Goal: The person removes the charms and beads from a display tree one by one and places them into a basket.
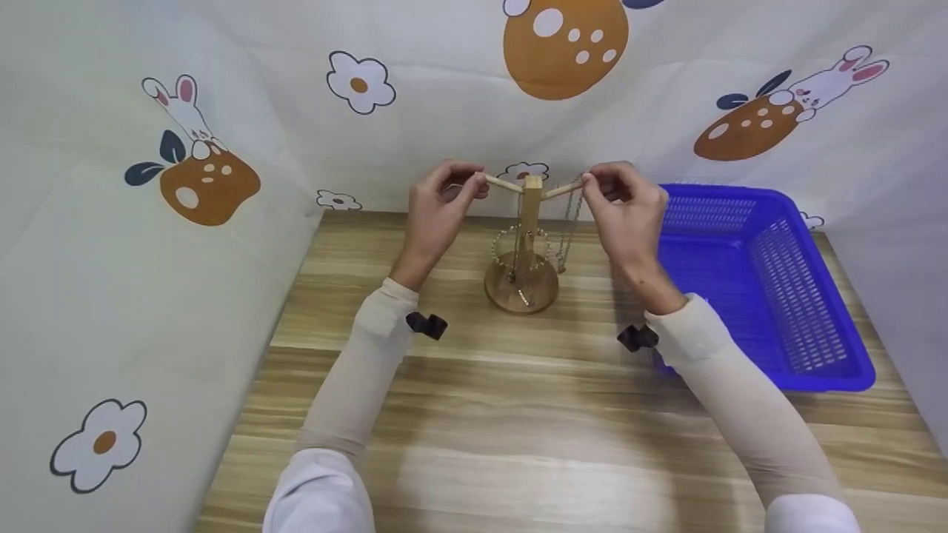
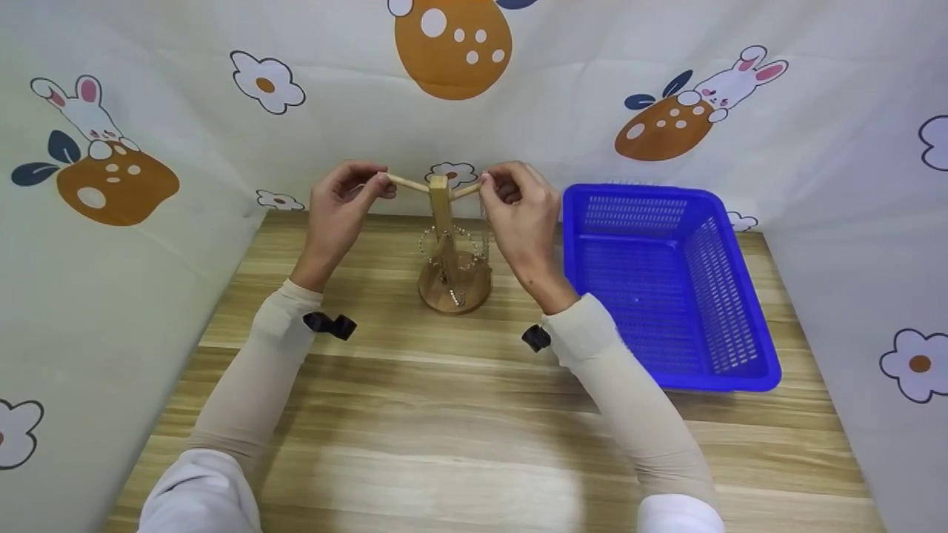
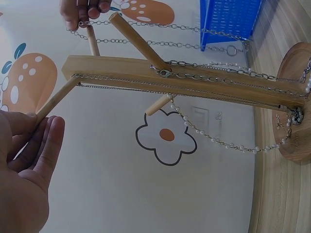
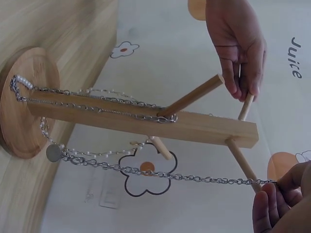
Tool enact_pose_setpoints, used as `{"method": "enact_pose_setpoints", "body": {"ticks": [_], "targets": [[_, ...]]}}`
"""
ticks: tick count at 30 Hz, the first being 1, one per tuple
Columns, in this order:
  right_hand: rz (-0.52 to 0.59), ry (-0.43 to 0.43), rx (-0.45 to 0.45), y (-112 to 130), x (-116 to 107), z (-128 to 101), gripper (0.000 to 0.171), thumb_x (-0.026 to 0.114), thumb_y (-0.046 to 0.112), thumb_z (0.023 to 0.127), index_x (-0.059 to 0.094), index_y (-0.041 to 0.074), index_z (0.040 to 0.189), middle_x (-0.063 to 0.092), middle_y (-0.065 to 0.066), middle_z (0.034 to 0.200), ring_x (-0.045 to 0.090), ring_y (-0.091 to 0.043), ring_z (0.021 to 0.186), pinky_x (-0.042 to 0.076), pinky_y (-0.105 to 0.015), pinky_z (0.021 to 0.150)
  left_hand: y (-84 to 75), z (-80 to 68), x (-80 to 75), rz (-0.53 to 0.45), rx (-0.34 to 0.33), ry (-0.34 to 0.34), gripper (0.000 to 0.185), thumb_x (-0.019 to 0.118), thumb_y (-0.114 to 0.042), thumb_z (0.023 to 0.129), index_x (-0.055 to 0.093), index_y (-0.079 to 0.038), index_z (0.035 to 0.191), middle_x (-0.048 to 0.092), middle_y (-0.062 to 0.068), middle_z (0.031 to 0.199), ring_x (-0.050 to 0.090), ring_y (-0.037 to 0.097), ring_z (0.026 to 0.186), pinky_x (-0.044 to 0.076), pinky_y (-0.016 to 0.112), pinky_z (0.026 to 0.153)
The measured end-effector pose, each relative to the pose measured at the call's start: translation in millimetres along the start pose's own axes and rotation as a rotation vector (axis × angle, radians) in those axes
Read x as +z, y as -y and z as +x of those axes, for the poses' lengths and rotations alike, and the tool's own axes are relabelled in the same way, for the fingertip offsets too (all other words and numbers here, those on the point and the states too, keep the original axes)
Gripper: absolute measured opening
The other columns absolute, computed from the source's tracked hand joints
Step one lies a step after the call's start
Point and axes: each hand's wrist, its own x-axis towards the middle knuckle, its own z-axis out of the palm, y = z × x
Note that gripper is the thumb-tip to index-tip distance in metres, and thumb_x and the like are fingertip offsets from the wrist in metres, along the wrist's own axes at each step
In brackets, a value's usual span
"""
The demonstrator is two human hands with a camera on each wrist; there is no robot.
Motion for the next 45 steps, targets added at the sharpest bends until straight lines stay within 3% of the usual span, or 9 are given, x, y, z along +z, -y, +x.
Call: {"method": "enact_pose_setpoints", "body": {"ticks": [5, 15, 20, 24, 33, 45], "targets": [[0.001, -0.01, -0.011, 0, -3, 3, 0.007, 0.074, 0.003, 0.096, 0.08, -0.001, 0.094, 0.076, -0.012, 0.08, 0.062, 0.001, 0.067, 0.053, -0.012, 0.063, -0.1, 0.0, -0.2, -0.011, 0.005, 0.004, 0.017, 0.07, 0.0, 0.102, 0.071, 0.013, 0.114, 0.074, 0.023, 0.106, 0.076, 0.01, 0.087, 0.07, 0.037, 0.088], [0.013, -0.03, 0.025, 1, -7, 7, 0.006, 0.075, 0.003, 0.095, 0.079, -0.001, 0.093, 0.076, -0.01, 0.081, 0.062, -0.002, 0.068, 0.052, -0.013, 0.062, -0.5, 0.3, 0.5, -0.025, -0.001, -0.001, 0.016, 0.069, 0.001, 0.102, 0.072, 0.012, 0.113, 0.074, 0.023, 0.106, 0.078, 0.018, 0.089, 0.07, 0.036, 0.088], [0.006, -0.051, 0.023, 0, -10, 11, 0.005, 0.078, 0.003, 0.094, 0.08, -0.001, 0.093, 0.074, -0.011, 0.08, 0.06, -0.001, 0.067, 0.048, -0.013, 0.061, -0.7, 0.3, 1.0, -0.03, -0.011, -0.003, 0.016, 0.07, 0.001, 0.101, 0.071, 0.012, 0.113, 0.074, 0.024, 0.106, 0.078, 0.016, 0.087, 0.07, 0.035, 0.088], [0.0, -0.047, 0.014, -1, -14, 13, 0.007, 0.077, 0.006, 0.096, 0.08, -0.001, 0.094, 0.073, -0.004, 0.08, 0.061, -0.001, 0.068, 0.049, -0.014, 0.063, -0.3, 0.2, 1.1, -0.028, -0.012, -0.005, 0.016, 0.069, 0.002, 0.102, 0.071, 0.013, 0.113, 0.074, 0.024, 0.105, 0.076, 0.01, 0.086, 0.07, 0.036, 0.087], [0.024, -0.047, -0.018, -2, -22, 17, 0.01, 0.074, 0.007, 0.096, 0.079, -0.001, 0.093, 0.072, 0.014, 0.08, 0.064, -0.002, 0.069, 0.054, -0.015, 0.064, -0.5, 0.0, 0.7, -0.02, -0.007, -0.003, 0.017, 0.07, 0.001, 0.101, 0.071, 0.012, 0.113, 0.073, 0.023, 0.105, 0.076, 0.011, 0.086, 0.07, 0.035, 0.088], [0.043, -0.068, -0.02, 5, -30, 25, 0.007, 0.072, 0.001, 0.094, 0.077, -0.004, 0.091, 0.068, 0.02, 0.078, 0.061, -0.001, 0.067, 0.052, -0.015, 0.063, 0.3, 0.3, -0.1, -0.003, -0.002, 0.0, 0.017, 0.07, 0.0, 0.102, 0.071, 0.012, 0.113, 0.074, 0.023, 0.105, 0.078, 0.02, 0.088, 0.07, 0.037, 0.088]]}}
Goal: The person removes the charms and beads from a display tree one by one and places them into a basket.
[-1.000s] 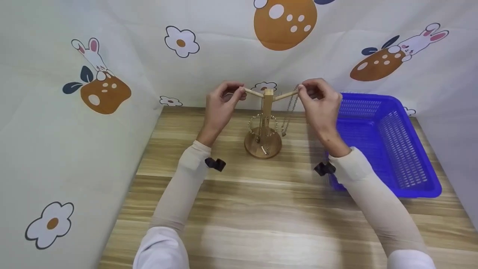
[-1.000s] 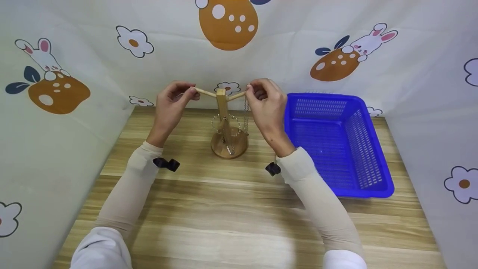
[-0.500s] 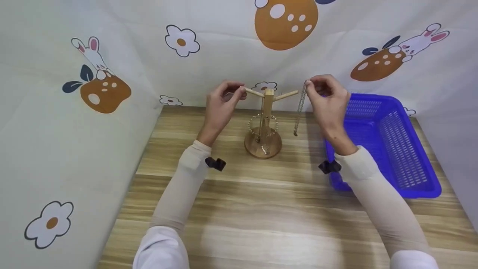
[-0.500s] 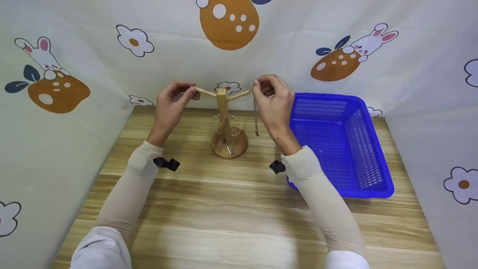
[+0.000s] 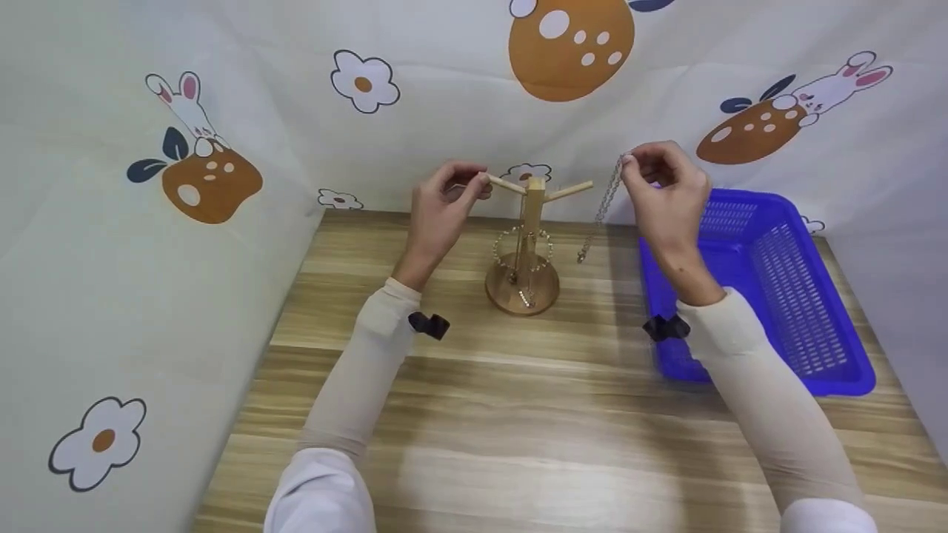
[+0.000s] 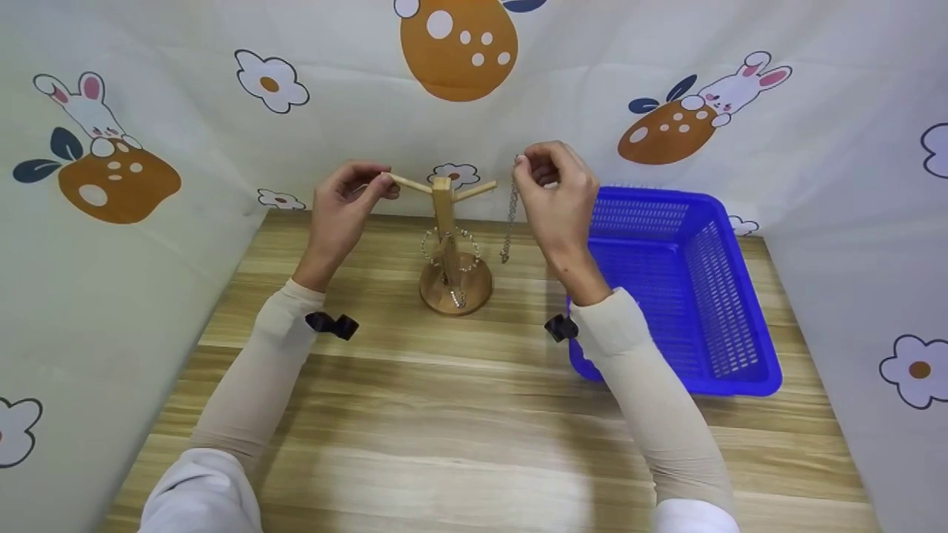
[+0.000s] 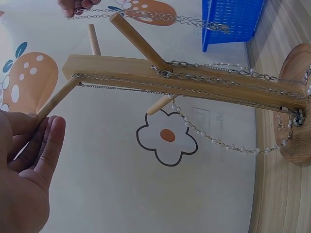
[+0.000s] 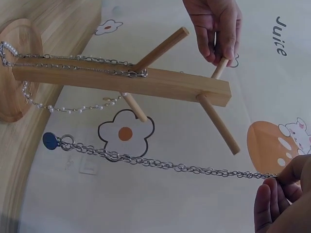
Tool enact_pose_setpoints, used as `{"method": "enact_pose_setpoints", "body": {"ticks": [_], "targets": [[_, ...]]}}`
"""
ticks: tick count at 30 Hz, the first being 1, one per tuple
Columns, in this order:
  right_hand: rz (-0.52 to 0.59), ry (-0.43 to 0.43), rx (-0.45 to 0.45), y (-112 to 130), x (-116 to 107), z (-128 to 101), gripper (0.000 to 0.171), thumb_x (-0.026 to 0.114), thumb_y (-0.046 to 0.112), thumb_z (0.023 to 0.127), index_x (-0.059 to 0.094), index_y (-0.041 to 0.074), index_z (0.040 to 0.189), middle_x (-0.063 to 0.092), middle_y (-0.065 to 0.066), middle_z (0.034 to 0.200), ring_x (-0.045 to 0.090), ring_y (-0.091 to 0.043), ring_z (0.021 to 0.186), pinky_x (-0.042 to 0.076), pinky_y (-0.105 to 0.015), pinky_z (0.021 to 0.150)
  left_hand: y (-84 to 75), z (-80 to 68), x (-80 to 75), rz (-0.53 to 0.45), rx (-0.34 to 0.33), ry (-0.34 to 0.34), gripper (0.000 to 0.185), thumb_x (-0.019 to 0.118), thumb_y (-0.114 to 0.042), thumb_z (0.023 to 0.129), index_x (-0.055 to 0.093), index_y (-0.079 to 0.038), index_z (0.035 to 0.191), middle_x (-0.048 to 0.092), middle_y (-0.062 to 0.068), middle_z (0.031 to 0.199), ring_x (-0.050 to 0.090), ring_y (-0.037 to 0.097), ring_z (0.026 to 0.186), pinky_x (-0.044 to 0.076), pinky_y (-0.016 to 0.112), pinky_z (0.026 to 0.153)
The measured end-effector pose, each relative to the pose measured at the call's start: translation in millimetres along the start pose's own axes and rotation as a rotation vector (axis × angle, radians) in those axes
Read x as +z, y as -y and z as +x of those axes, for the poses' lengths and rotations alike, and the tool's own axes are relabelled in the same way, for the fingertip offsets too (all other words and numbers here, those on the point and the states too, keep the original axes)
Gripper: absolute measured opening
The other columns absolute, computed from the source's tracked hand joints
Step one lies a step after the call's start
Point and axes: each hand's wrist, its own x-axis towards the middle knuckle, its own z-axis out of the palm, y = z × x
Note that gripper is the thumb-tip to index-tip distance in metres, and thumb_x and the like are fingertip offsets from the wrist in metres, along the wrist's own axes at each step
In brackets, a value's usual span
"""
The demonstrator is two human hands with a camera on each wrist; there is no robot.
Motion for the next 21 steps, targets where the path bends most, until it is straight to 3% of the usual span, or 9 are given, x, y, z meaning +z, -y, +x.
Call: {"method": "enact_pose_setpoints", "body": {"ticks": [6, 10, 12, 18, 21], "targets": [[-0.01, -0.03, -0.001, 25, -7, 3, 0.006, 0.07, -0.006, 0.093, 0.074, -0.01, 0.09, 0.066, 0.018, 0.079, 0.057, 0.004, 0.067, 0.049, -0.014, 0.063, -0.5, 0.2, 0.2, -0.006, -0.002, 0.0, 0.016, 0.07, 0.0, 0.102, 0.071, 0.012, 0.113, 0.074, 0.023, 0.105, 0.077, 0.016, 0.086, 0.07, 0.038, 0.088], [-0.012, -0.039, 0.007, 27, -14, 7, 0.008, 0.07, -0.003, 0.094, 0.074, -0.011, 0.093, 0.067, 0.016, 0.081, 0.058, 0.002, 0.068, 0.049, -0.014, 0.063, -0.7, 0.4, 0.3, 0.0, -0.003, 0.0, 0.017, 0.07, 0.0, 0.101, 0.071, 0.013, 0.113, 0.074, 0.023, 0.105, 0.076, 0.011, 0.086, 0.07, 0.04, 0.088], [-0.018, -0.048, 0.011, 28, -17, 9, 0.009, 0.07, -0.002, 0.094, 0.074, -0.01, 0.093, 0.067, 0.015, 0.081, 0.058, 0.002, 0.068, 0.05, -0.014, 0.064, -0.5, 0.5, 0.3, 0.003, -0.006, -0.001, 0.017, 0.07, 0.0, 0.102, 0.071, 0.012, 0.114, 0.074, 0.023, 0.106, 0.077, 0.016, 0.087, 0.07, 0.039, 0.088], [-0.031, -0.075, 0.042, 28, -26, 15, 0.008, 0.07, 0.0, 0.093, 0.077, -0.001, 0.091, 0.068, 0.015, 0.081, 0.059, 0.0, 0.069, 0.05, -0.013, 0.065, 0.9, 0.3, 0.0, -0.013, 0.003, 0.004, 0.016, 0.07, 0.0, 0.102, 0.071, 0.012, 0.113, 0.074, 0.024, 0.106, 0.075, 0.047, 0.095, 0.07, 0.038, 0.089], [-0.038, -0.081, 0.039, 27, -30, 18, 0.009, 0.07, 0.0, 0.094, 0.077, -0.004, 0.092, 0.068, 0.015, 0.081, 0.06, 0.0, 0.069, 0.05, -0.014, 0.065, 2.2, 0.0, -0.1, -0.01, 0.013, 0.005, 0.016, 0.07, 0.0, 0.102, 0.072, 0.011, 0.113, 0.075, 0.022, 0.104, 0.075, 0.048, 0.095, 0.07, 0.037, 0.088]]}}
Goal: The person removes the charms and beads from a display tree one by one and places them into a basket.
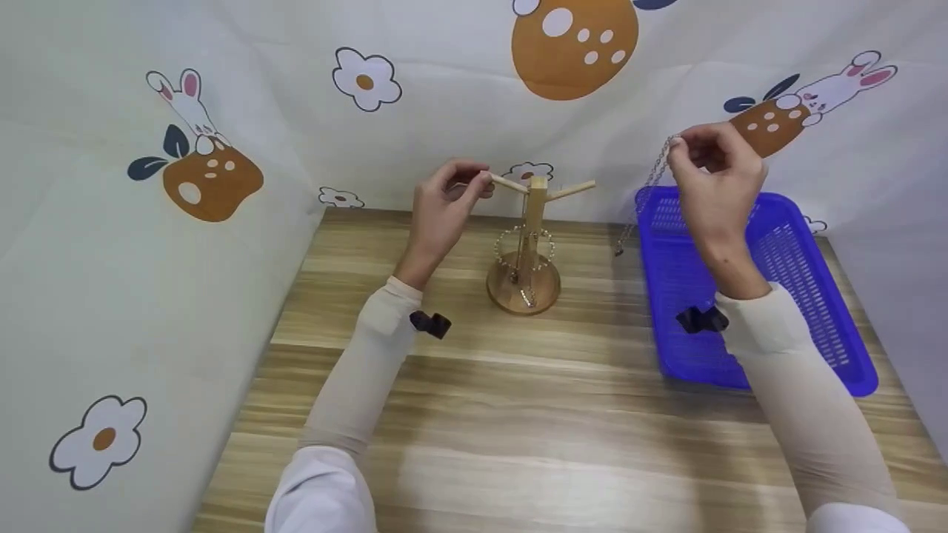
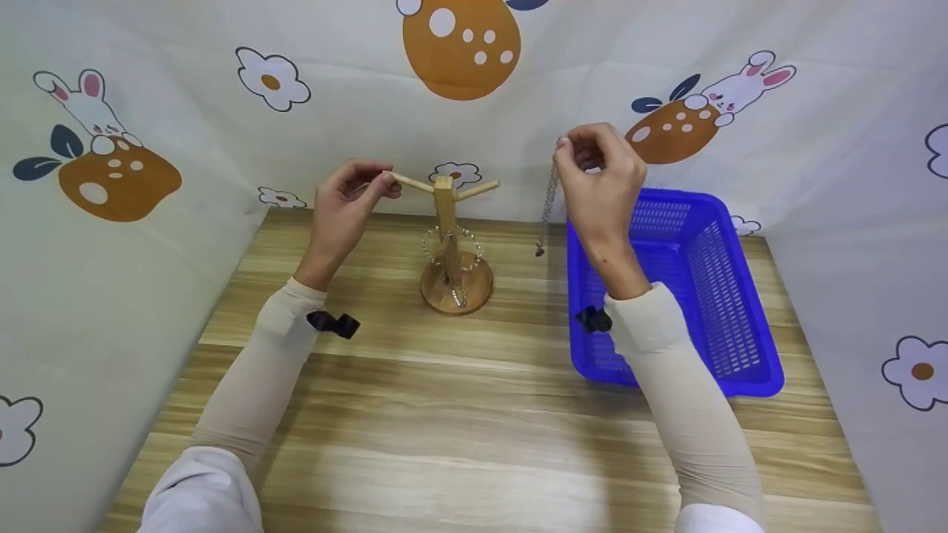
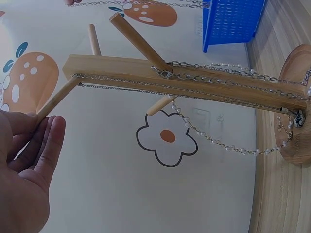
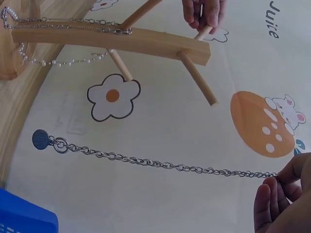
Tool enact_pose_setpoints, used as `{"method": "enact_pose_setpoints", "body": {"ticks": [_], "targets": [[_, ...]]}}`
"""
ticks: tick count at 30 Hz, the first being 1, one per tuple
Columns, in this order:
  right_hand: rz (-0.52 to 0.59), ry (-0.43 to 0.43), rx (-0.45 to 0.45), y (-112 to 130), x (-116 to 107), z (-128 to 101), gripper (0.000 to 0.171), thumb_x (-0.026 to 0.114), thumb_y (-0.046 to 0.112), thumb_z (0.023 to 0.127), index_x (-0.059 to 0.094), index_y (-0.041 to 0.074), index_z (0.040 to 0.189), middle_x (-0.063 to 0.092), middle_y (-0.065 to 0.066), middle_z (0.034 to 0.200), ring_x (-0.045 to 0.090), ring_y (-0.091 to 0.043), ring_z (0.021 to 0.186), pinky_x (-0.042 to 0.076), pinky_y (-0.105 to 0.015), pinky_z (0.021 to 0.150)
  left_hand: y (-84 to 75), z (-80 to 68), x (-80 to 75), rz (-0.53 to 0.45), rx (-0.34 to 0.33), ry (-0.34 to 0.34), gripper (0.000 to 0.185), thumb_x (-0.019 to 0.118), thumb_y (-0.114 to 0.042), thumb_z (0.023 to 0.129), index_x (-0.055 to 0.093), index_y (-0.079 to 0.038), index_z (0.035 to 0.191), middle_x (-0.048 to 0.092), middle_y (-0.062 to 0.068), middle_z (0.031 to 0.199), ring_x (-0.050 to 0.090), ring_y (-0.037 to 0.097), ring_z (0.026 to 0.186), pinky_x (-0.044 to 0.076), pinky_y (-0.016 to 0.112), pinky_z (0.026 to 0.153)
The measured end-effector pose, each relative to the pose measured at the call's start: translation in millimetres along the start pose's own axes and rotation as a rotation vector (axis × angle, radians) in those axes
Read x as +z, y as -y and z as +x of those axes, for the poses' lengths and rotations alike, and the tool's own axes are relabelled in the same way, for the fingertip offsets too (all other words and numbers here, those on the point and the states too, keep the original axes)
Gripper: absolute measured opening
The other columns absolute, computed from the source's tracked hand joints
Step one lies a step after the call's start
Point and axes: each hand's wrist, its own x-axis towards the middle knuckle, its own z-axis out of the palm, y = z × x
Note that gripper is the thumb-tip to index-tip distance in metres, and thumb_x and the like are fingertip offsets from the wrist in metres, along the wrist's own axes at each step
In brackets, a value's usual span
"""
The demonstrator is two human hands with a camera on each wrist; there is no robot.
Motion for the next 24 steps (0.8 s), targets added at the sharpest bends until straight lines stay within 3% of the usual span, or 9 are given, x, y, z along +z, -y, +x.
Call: {"method": "enact_pose_setpoints", "body": {"ticks": [2, 7, 11, 13, 19, 24], "targets": [[-0.003, -0.005, -0.005, 0, -3, 2, 0.009, 0.069, 0.0, 0.094, 0.077, -0.004, 0.092, 0.069, 0.015, 0.082, 0.06, 0.0, 0.069, 0.049, -0.014, 0.065, 0.0, 0.0, 0.2, 0.002, 0.006, 0.002, 0.017, 0.07, 0.0, 0.102, 0.071, 0.012, 0.113, 0.074, 0.022, 0.104, 0.076, 0.044, 0.093, 0.07, 0.037, 0.087], [-0.004, -0.026, 0.005, 1, -11, 7, 0.014, 0.07, 0.0, 0.095, 0.078, 0.011, 0.09, 0.069, 0.016, 0.083, 0.059, -0.002, 0.07, 0.049, -0.015, 0.063, 0.0, 0.4, 0.7, 0.003, -0.007, 0.002, 0.018, 0.07, 0.001, 0.102, 0.07, 0.015, 0.113, 0.074, 0.022, 0.105, 0.078, 0.026, 0.09, 0.07, 0.032, 0.087], [-0.011, -0.045, -0.009, -6, -18, 11, 0.009, 0.07, 0.001, 0.096, 0.078, 0.002, 0.093, 0.068, 0.016, 0.083, 0.059, -0.001, 0.07, 0.049, -0.015, 0.063, -1.1, 0.7, 1.4, 0.003, -0.016, 0.002, 0.02, 0.07, 0.001, 0.101, 0.069, 0.016, 0.114, 0.074, 0.023, 0.106, 0.077, 0.02, 0.088, 0.07, 0.033, 0.088], [-0.012, -0.056, -0.02, -14, -21, 15, 0.008, 0.07, 0.002, 0.096, 0.078, 0.0, 0.093, 0.068, 0.017, 0.082, 0.06, -0.001, 0.069, 0.049, -0.014, 0.062, -1.5, 0.7, 1.7, 0.0, -0.018, 0.002, 0.019, 0.07, 0.001, 0.102, 0.07, 0.015, 0.114, 0.074, 0.023, 0.105, 0.078, 0.024, 0.089, 0.07, 0.034, 0.088], [0.001, -0.079, -0.04, -35, -32, 26, 0.01, 0.069, 0.002, 0.096, 0.078, 0.004, 0.091, 0.07, 0.015, 0.081, 0.063, -0.002, 0.068, 0.051, -0.015, 0.061, -1.6, 0.7, 1.8, -0.015, -0.024, -0.002, 0.016, 0.07, 0.002, 0.101, 0.071, 0.013, 0.113, 0.074, 0.023, 0.105, 0.077, 0.018, 0.088, 0.07, 0.035, 0.088], [-0.004, -0.108, 0.033, -34, -38, 31, 0.01, 0.069, 0.002, 0.095, 0.079, 0.002, 0.092, 0.07, 0.011, 0.083, 0.059, -0.004, 0.069, 0.048, -0.017, 0.062, -1.5, 0.4, 0.8, -0.022, -0.019, -0.005, 0.015, 0.07, 0.002, 0.101, 0.071, 0.012, 0.113, 0.074, 0.023, 0.105, 0.076, 0.011, 0.087, 0.07, 0.035, 0.088]]}}
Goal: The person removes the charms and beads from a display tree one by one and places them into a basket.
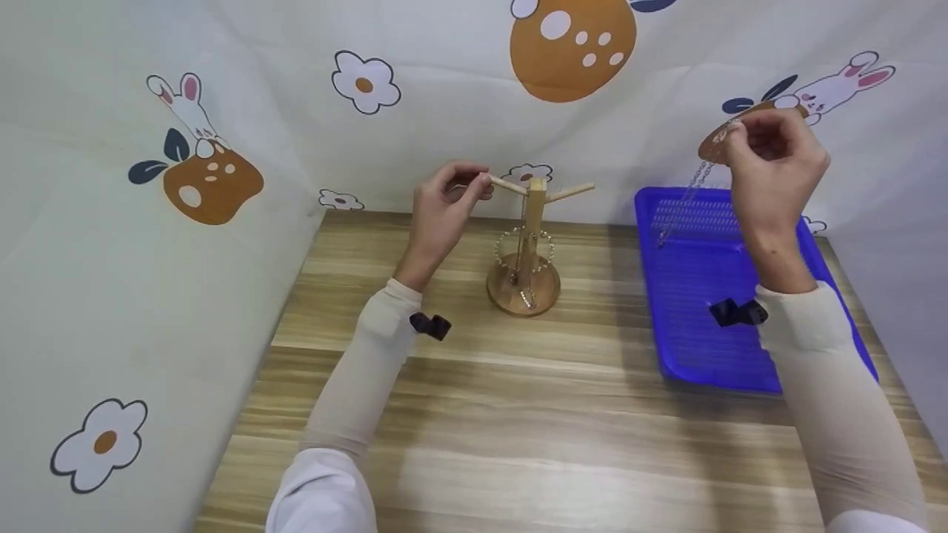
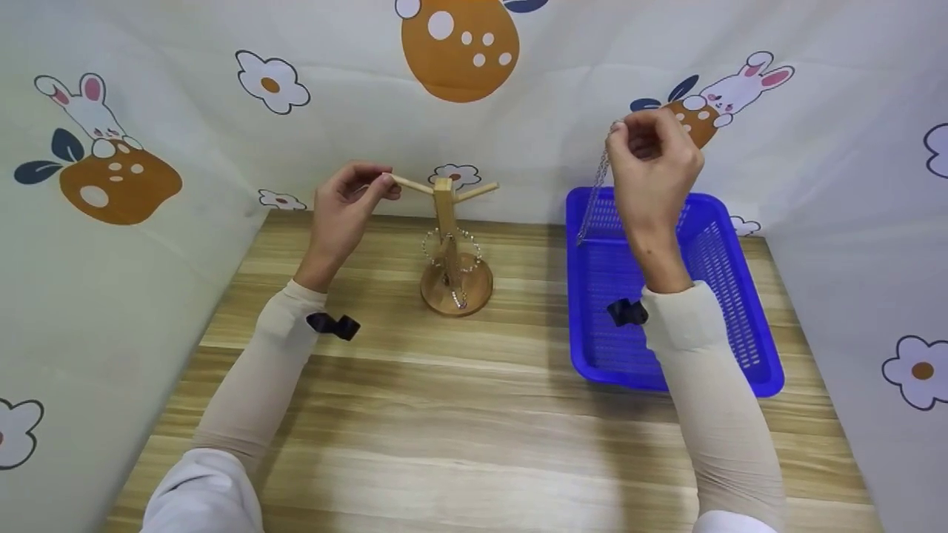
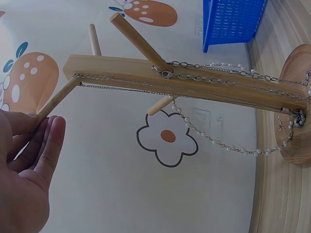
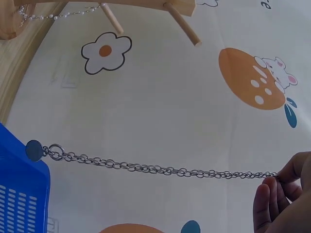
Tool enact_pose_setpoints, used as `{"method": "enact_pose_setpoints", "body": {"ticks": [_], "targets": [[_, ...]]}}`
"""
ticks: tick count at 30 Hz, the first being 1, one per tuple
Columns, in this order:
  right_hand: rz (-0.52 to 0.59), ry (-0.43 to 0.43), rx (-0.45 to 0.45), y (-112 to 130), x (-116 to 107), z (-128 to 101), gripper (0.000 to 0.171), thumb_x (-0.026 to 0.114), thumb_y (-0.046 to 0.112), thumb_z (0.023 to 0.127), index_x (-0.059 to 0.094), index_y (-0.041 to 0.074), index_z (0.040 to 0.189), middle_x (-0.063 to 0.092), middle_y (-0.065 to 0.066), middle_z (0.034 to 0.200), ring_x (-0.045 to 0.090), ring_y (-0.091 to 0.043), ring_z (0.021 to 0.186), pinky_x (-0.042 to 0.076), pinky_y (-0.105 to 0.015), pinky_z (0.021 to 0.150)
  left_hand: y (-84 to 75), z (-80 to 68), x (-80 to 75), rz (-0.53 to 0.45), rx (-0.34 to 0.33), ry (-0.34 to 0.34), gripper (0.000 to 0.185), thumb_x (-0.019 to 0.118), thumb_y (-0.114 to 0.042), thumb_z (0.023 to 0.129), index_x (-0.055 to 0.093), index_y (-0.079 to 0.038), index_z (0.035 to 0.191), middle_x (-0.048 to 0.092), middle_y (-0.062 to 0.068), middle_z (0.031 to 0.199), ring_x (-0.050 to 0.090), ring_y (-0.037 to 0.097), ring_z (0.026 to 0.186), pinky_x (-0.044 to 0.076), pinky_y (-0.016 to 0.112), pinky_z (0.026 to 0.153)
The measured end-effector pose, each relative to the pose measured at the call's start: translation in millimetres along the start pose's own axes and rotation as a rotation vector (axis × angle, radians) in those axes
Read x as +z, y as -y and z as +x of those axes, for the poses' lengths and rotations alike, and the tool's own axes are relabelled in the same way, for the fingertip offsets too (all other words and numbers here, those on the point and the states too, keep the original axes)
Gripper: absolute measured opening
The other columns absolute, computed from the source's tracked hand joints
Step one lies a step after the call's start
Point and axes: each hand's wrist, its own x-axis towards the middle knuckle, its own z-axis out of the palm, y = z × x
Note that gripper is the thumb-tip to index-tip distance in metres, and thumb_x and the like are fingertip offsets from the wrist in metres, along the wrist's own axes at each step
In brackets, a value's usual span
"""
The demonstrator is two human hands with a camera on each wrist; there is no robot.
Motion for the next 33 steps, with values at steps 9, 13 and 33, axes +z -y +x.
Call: {"method": "enact_pose_setpoints", "body": {"ticks": [9, 13, 33], "targets": [[-0.018, -0.028, 0.043, 5, -7, 2, 0.012, 0.068, 0.003, 0.094, 0.078, 0.0, 0.089, 0.067, 0.013, 0.076, 0.057, -0.004, 0.066, 0.045, -0.017, 0.062, 1.3, -1.6, -1.7, 0.035, 0.023, -0.002, 0.017, 0.07, 0.0, 0.102, 0.071, 0.012, 0.114, 0.074, 0.022, 0.104, 0.077, 0.021, 0.091, 0.07, 0.034, 0.088], [-0.02, -0.047, 0.062, -1, -10, 6, 0.011, 0.069, 0.003, 0.093, 0.078, 0.002, 0.087, 0.066, 0.012, 0.075, 0.056, -0.004, 0.065, 0.044, -0.017, 0.061, 1.7, -1.0, -1.1, 0.039, 0.03, 0.004, 0.018, 0.07, -0.001, 0.102, 0.071, 0.012, 0.115, 0.073, 0.022, 0.105, 0.077, 0.02, 0.092, 0.07, 0.035, 0.088], [-0.125, -0.031, 0.113, -21, -20, 14, 0.014, 0.066, 0.007, 0.096, 0.079, 0.002, 0.097, 0.066, 0.014, 0.081, 0.056, -0.005, 0.072, 0.046, -0.018, 0.065, 1.1, 0.2, -0.2, 0.018, 0.004, -0.001, 0.019, 0.07, 0.0, 0.102, 0.07, 0.014, 0.114, 0.073, 0.022, 0.106, 0.077, 0.018, 0.09, 0.07, 0.035, 0.089]]}}
